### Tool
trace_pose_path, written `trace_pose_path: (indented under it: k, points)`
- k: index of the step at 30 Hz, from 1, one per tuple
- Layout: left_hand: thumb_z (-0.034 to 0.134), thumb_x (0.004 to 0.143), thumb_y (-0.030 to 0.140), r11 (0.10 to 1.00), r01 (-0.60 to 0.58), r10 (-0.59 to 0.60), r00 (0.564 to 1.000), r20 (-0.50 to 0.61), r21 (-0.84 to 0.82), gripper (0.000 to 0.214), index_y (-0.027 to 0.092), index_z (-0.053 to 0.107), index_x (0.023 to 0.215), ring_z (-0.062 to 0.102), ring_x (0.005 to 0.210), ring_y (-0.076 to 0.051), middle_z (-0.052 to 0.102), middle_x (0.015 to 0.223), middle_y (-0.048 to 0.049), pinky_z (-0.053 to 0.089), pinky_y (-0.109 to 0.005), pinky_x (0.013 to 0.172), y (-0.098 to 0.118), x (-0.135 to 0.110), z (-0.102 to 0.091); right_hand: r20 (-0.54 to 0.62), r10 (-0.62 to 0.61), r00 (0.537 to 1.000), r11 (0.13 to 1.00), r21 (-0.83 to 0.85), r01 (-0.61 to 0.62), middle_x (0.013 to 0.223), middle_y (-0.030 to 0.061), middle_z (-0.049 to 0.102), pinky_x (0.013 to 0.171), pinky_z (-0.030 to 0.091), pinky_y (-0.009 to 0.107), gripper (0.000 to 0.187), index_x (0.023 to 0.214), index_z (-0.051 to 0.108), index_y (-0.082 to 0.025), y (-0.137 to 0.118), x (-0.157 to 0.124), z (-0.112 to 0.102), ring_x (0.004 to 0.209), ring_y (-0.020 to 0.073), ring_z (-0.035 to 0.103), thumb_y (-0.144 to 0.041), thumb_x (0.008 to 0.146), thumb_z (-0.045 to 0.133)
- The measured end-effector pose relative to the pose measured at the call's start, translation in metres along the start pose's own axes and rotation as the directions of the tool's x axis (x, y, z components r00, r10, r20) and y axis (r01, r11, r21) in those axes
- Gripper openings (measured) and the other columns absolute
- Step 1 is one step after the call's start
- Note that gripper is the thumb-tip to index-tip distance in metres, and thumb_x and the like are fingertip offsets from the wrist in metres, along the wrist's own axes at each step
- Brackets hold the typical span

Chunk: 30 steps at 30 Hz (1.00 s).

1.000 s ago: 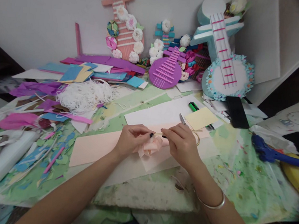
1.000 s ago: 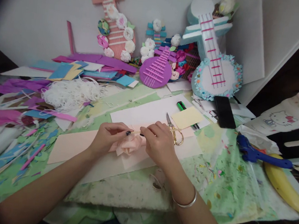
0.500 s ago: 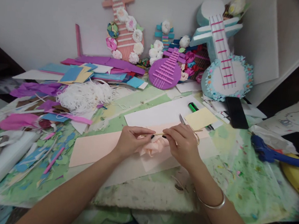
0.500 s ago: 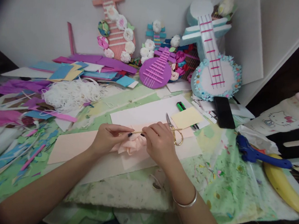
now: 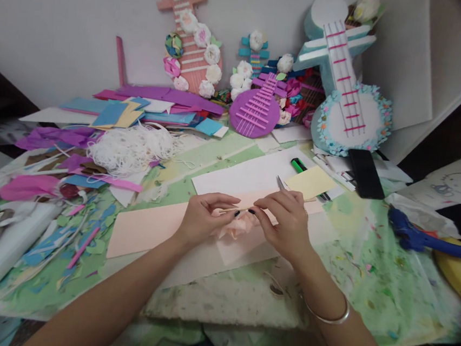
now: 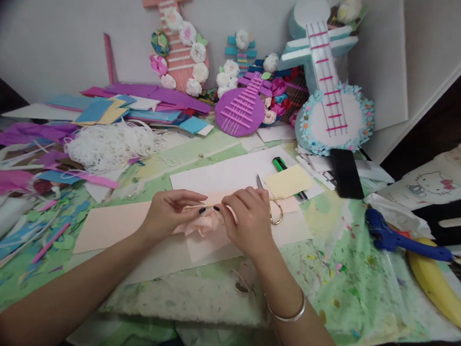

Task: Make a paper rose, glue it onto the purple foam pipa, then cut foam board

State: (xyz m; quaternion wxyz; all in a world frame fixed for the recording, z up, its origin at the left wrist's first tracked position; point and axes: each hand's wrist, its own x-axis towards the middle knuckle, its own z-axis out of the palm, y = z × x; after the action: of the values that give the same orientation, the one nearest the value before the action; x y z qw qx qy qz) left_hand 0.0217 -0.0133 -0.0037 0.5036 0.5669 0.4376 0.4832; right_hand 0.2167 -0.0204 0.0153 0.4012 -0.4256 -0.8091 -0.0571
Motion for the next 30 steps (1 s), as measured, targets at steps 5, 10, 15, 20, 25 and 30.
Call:
trace_pose_path:
  k: [5,10,15,20,25,30]
  points:
    - [0.077,0.067,0.023,0.998,-0.019,0.021,0.999,-0.024,0.063,0.017,0.017,0.076,0.082,0.072,0.083,-0.02,0.076,0.087,-0.007,0.057,-0.026,0.077,0.003,0.0,0.0,-0.002,0.012,1.0,1.0,-0.005,-0.012,0.076,0.0012,0.065,0.08,0.032,0.037,0.007,0.08,0.06,-0.02,-0.003,0.001,-0.003,0.072,0.0149,0.056,-0.022,0.087,0.06]
    - [0.077,0.067,0.024,0.995,-0.051,0.054,0.998,-0.029,0.09,0.016,0.017,0.076,0.082,0.071,0.083,-0.021,0.076,0.087,-0.0072,0.058,-0.029,0.077,0.006,-0.001,0.0,-0.006,0.019,1.0,0.997,-0.076,-0.019,0.077,0.0019,0.064,0.081,0.028,0.038,0.011,0.081,0.06,-0.02,-0.005,0.001,-0.004,0.073,0.0158,0.055,-0.029,0.087,0.06]
    - [0.074,0.07,0.022,0.981,-0.14,0.145,0.989,-0.029,0.137,0.013,0.019,0.076,0.083,0.07,0.082,-0.021,0.076,0.085,-0.0063,0.056,-0.029,0.074,0.008,-0.005,0.003,0.003,0.057,0.998,0.988,-0.146,-0.056,0.07,0.0017,0.06,0.078,0.025,0.038,0.023,0.072,0.057,-0.019,-0.006,0.002,-0.005,0.072,0.0171,0.053,-0.037,0.086,0.062]
    - [0.07,0.073,0.016,0.955,-0.248,0.251,0.968,0.004,0.165,0.013,0.019,0.076,0.084,0.065,0.072,-0.017,0.074,0.083,-0.0065,0.051,-0.027,0.066,0.009,-0.007,0.005,-0.005,0.092,0.996,0.99,-0.108,-0.092,0.067,0.0005,0.059,0.077,0.025,0.038,0.028,0.069,0.054,-0.019,-0.008,0.002,-0.004,0.07,0.0163,0.052,-0.04,0.084,0.064]
    - [0.068,0.075,0.015,0.92,-0.331,0.336,0.942,0.014,0.208,0.014,0.02,0.076,0.085,0.06,0.065,-0.014,0.074,0.08,-0.0056,0.049,-0.026,0.061,0.009,-0.007,0.005,-0.012,0.104,0.994,0.991,-0.084,-0.105,0.067,-0.0007,0.059,0.077,0.024,0.038,0.028,0.069,0.053,-0.019,-0.01,0.004,-0.005,0.069,0.0156,0.052,-0.04,0.083,0.065]
    - [0.067,0.076,0.015,0.899,-0.359,0.369,0.929,0.007,0.249,0.014,0.018,0.074,0.088,0.065,0.071,-0.015,0.074,0.084,-0.0065,0.053,-0.026,0.068,0.006,-0.01,0.005,-0.023,0.101,0.995,0.991,-0.085,-0.103,0.065,-0.001,0.058,0.076,0.024,0.037,0.031,0.067,0.052,-0.019,-0.011,0.004,-0.006,0.067,0.015,0.051,-0.042,0.084,0.064]
